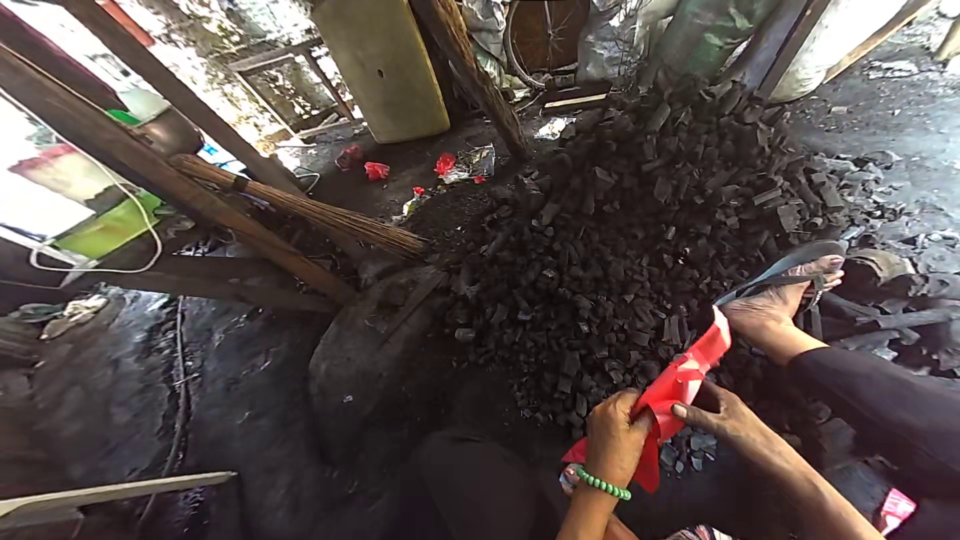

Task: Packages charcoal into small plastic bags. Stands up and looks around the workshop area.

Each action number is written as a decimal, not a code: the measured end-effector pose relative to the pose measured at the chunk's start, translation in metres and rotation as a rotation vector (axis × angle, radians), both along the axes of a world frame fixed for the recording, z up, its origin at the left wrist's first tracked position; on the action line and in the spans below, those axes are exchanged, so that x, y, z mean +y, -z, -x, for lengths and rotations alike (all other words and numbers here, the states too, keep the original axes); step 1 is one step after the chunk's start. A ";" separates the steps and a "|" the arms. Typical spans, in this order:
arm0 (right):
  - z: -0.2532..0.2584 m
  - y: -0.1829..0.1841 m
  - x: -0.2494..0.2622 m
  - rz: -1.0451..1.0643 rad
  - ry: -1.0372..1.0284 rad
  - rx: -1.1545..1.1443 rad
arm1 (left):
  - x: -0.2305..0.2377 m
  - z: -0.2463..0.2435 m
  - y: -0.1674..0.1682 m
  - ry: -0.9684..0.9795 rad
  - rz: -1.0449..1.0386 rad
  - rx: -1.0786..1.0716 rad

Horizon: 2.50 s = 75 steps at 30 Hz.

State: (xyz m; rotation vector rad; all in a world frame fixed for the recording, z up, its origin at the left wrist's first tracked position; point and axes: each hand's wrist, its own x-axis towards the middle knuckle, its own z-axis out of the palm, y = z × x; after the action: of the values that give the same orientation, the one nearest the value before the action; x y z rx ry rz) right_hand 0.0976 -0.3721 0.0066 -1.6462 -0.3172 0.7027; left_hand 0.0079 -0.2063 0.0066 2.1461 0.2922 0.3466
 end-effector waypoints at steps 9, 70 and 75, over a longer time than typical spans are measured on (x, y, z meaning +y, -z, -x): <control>-0.023 0.007 -0.026 -0.110 -0.097 0.029 | 0.033 0.001 -0.009 -0.036 0.557 0.034; -0.042 0.012 0.071 0.110 -0.337 -0.501 | 0.076 -0.011 -0.040 0.327 0.031 0.585; -0.102 -0.008 0.112 -0.119 -0.141 -0.322 | 0.153 0.004 -0.043 -0.254 -0.302 0.784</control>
State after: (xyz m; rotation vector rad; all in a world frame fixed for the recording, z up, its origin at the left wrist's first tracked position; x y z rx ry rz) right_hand 0.2000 -0.2596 0.0144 -1.6318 -0.6985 0.5101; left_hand 0.0038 -0.0528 0.0496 2.4663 1.0132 -0.3583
